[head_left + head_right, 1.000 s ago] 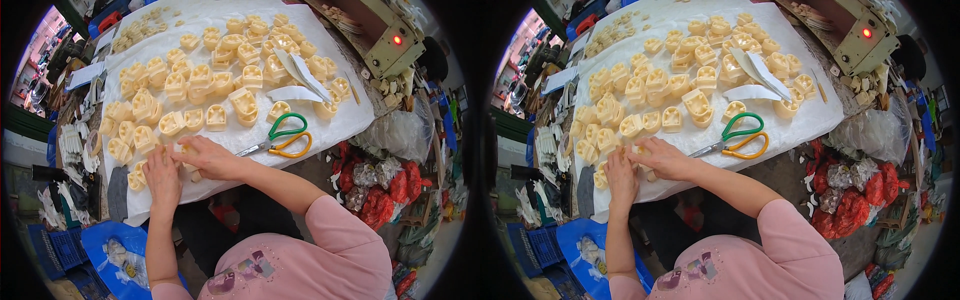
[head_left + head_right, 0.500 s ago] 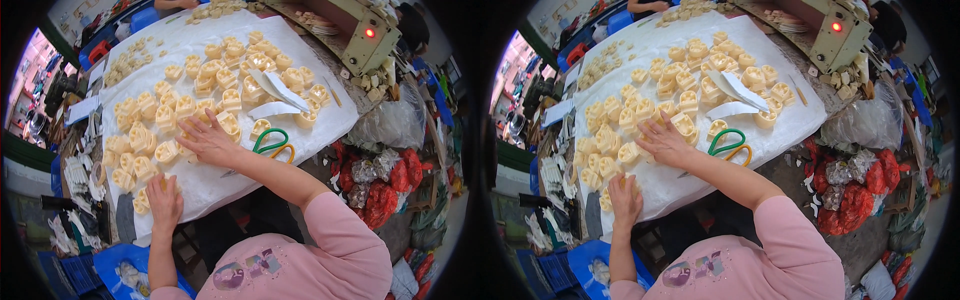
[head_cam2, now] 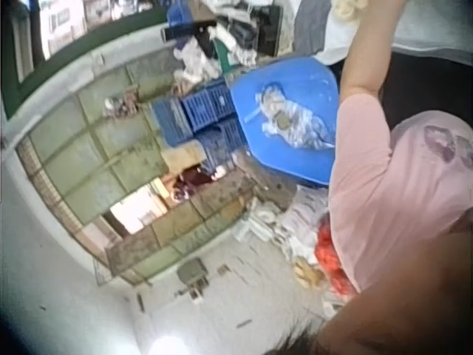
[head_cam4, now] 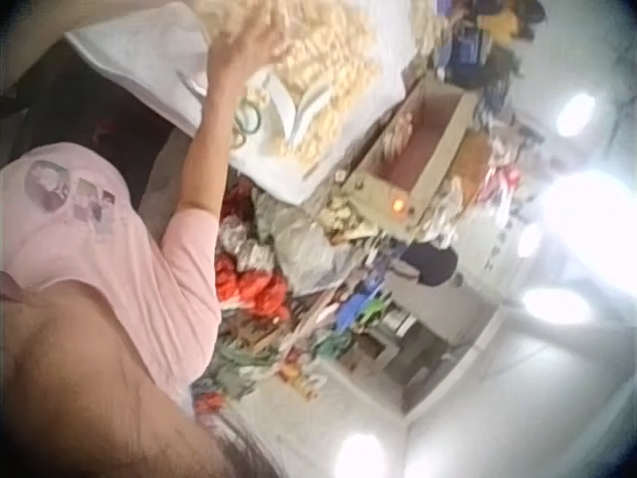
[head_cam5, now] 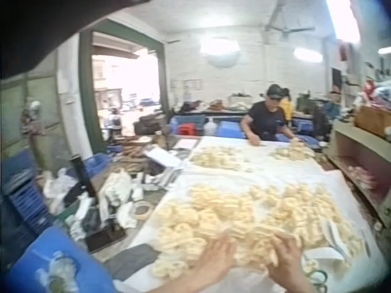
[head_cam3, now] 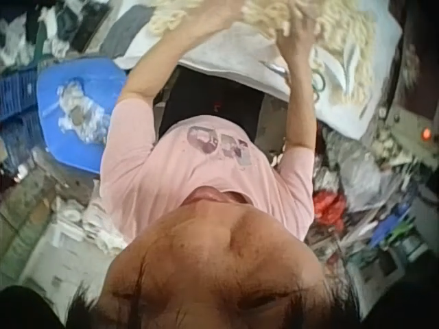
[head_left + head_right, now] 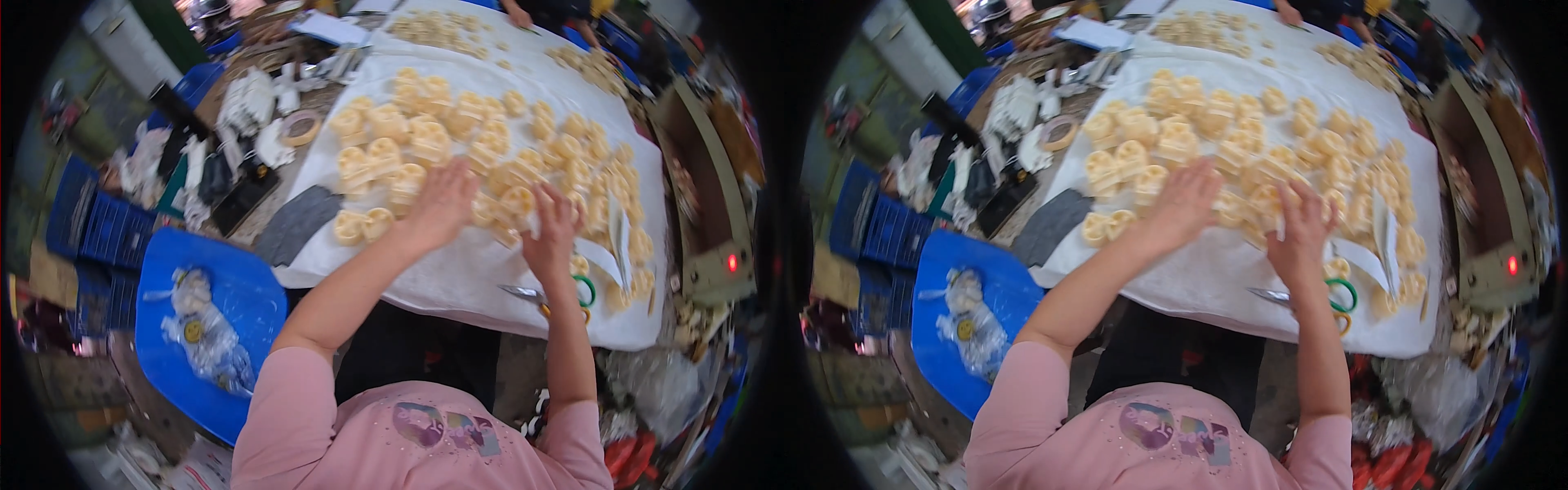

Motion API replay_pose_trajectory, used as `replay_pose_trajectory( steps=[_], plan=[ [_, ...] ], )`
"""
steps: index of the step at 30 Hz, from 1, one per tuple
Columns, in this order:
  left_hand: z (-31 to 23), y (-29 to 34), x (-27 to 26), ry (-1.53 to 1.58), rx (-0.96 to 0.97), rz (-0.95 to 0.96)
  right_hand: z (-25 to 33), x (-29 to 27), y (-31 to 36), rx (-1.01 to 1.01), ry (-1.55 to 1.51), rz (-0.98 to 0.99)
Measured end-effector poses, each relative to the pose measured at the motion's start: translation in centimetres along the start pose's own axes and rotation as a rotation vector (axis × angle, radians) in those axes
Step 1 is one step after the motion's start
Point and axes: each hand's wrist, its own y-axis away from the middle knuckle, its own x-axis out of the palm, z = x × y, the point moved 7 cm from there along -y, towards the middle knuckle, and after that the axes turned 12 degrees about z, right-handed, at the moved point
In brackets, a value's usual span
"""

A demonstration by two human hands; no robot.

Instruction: Manually assembling and preparing rubber or plastic shoe component molds and inserts.

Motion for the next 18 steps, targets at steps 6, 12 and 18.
replay_pose_trajectory(
  steps=[6, 12, 18],
  plan=[
    [0.8, 4.3, -2.6, 0.156, -0.022, -0.084, -5.2, 1.1, -1.2, 0.18, -0.712, -0.198],
    [1.9, 3.5, -1.9, 0.106, 0.012, 0.09, -3.7, -0.3, -2.6, 0.214, -0.813, -0.304],
    [-1.2, 2.8, 1.1, -0.046, 0.126, -0.048, 5.3, -0.2, -5.7, -0.029, -0.86, -0.179]
  ],
)
